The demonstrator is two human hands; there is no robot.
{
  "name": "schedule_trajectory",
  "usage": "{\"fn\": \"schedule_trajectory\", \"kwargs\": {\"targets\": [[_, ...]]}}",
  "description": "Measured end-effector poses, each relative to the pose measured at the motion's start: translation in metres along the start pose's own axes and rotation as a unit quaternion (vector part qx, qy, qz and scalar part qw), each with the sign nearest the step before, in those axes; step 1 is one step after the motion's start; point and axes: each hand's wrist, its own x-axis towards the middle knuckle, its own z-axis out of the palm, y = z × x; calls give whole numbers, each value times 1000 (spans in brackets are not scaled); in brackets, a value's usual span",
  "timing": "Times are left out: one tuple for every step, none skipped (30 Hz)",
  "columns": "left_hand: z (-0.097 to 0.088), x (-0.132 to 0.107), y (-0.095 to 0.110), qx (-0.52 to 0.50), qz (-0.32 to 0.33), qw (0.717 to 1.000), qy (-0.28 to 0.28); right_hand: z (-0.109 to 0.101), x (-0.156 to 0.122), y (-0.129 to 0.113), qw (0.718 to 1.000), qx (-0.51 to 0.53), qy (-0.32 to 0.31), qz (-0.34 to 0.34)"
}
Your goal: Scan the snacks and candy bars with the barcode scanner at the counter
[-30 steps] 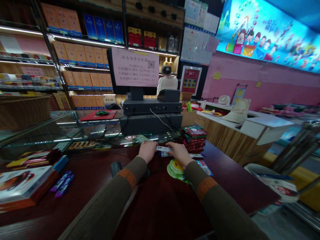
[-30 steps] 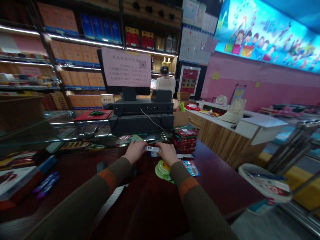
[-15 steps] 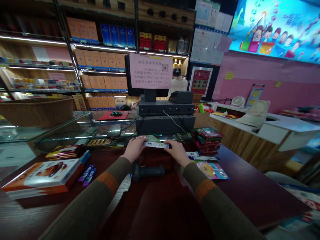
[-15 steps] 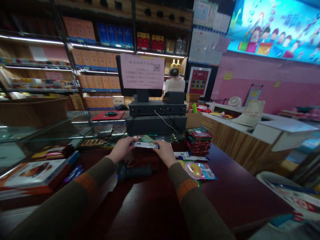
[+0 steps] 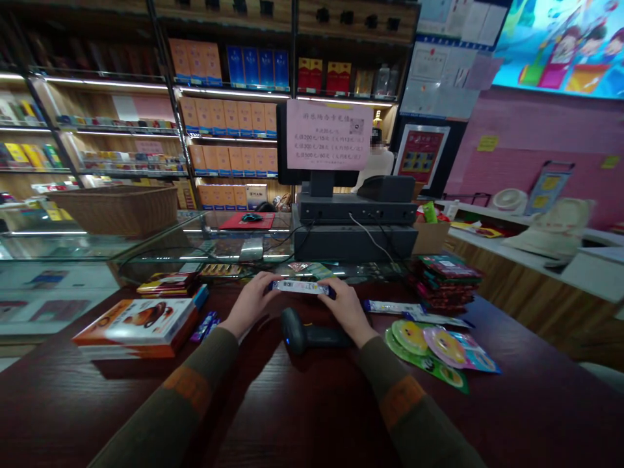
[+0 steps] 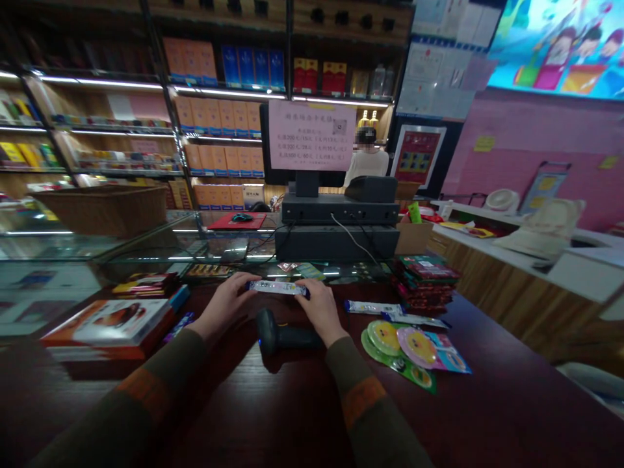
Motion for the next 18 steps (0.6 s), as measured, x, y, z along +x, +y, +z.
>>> {"fn": "schedule_trajectory", "kwargs": {"targets": [[0,-6,-2,7,1,1000,7,2,0,-1,1000,-5,-5,-8],[-1,-11,-5,14,1,1000,13,4,1,-2,1000,-12,-10,-15],[0,-16,-7,22,2,1000,19,5,1,-3,999,-22,-12,-22],[0,-20,-9,30,1,999,26,6,1,-3,999,-31,-12,-28],[0,-24,-11,40,1,999,32,7,0,-3,999,-39,-10,-33],[1,-28,-13,52,1,998,37,8,0,-3,998,-46,-8,-37],[1,-31,-14,65,3,997,41,8,-1,-3,998,-52,-6,-40],[1,-33,-15,79,8,996,43,9,-1,-3,997,-59,-6,-43],[1,-34,-16,94,15,995,42,9,-1,-3,997,-66,-6,-45],[2,-35,-16,111,23,993,40,10,-2,-3,996,-73,-6,-47],[2,-36,-16,127,30,991,35,10,-2,-4,996,-79,-5,-49],[2,-36,-15,143,36,989,30,11,-3,-4,995,-84,-4,-51],[2,-36,-15,159,39,986,25,12,-3,-4,995,-88,-2,-52],[2,-36,-14,172,40,984,19,13,-3,-3,995,-90,-1,-52],[2,-36,-14,183,40,982,14,13,-4,-3,994,-92,-1,-51],[2,-36,-14,191,39,981,11,14,-4,-3,994,-93,-4,-50],[2,-37,-13,197,40,980,9,15,-5,-3,994,-94,-8,-48],[1,-37,-13,202,39,979,11,16,-5,-3,995,-92,-14,-47]]}}
